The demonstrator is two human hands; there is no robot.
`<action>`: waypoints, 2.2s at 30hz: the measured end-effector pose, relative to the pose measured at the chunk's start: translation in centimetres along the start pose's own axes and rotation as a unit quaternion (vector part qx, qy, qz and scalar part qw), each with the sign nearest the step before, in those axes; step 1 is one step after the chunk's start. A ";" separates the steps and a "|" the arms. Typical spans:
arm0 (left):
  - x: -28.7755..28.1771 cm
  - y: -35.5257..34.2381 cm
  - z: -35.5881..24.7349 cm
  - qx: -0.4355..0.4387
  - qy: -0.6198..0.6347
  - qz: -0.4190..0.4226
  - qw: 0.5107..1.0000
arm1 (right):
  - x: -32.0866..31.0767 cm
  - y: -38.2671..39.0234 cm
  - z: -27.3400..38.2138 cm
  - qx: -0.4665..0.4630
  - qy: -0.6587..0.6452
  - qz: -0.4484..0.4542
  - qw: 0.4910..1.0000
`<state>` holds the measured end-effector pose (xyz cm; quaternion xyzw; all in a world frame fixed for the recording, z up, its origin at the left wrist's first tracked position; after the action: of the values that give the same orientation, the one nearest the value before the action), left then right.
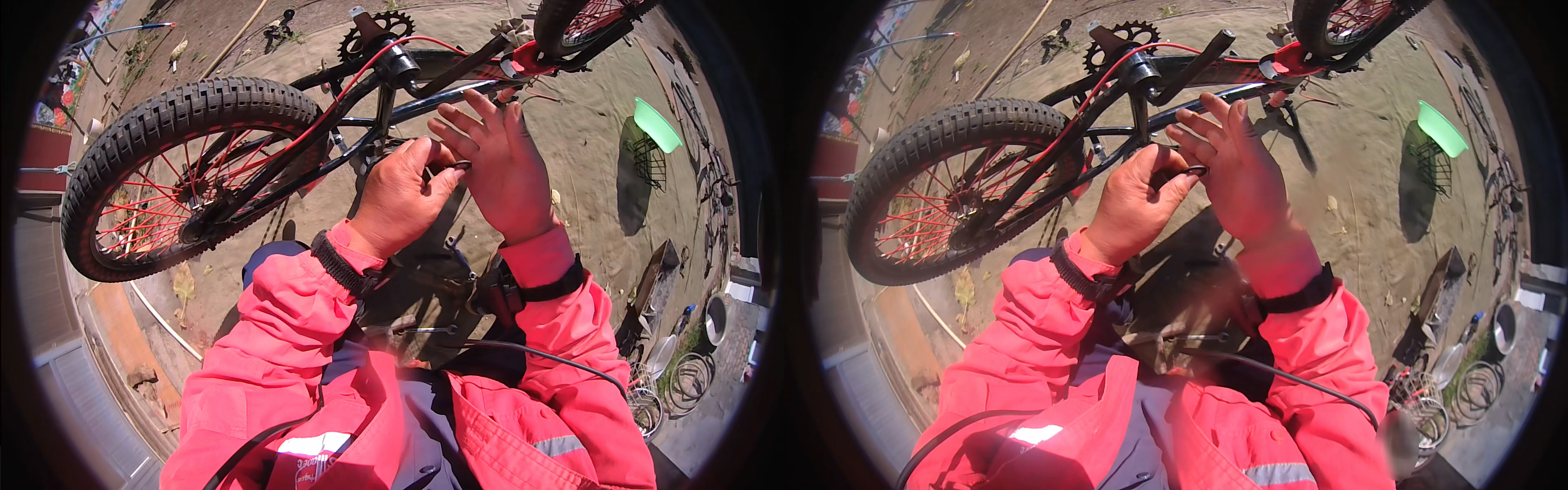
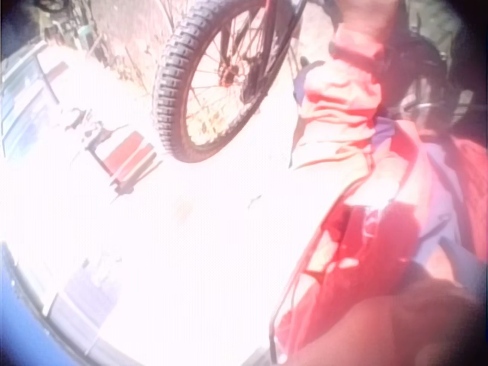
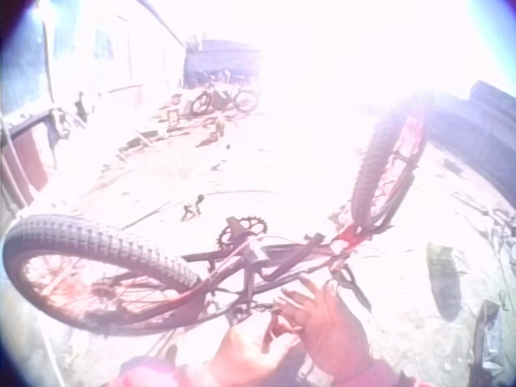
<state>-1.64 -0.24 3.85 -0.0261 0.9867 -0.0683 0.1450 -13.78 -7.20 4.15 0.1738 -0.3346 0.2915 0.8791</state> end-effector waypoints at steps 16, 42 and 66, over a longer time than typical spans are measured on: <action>-1.9 0.3 2.8 -0.147 0.228 -0.068 0.960 | 3.6 -2.7 6.3 -0.246 0.279 0.017 0.928; -11.3 4.4 -0.3 0.015 0.257 -0.266 0.929 | 2.8 -4.1 -0.9 -0.074 0.253 -0.037 0.964; -12.1 4.6 -1.7 0.083 0.179 -0.280 0.940 | 2.9 -4.3 -7.8 0.135 0.087 -0.046 0.986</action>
<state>9.32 5.42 8.21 -0.2767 0.9400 -0.1913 -0.0570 -5.53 -5.46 0.14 0.2797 -0.2066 0.3074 0.8858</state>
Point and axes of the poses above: each hand's wrist, its own y-axis away from the middle knuckle, its own x-axis out of the palm, z = x × y, the point moved 7 cm from there along -y, towards the middle knuckle, and after that the axes turned 7 degrees about z, right-handed, at the moved point
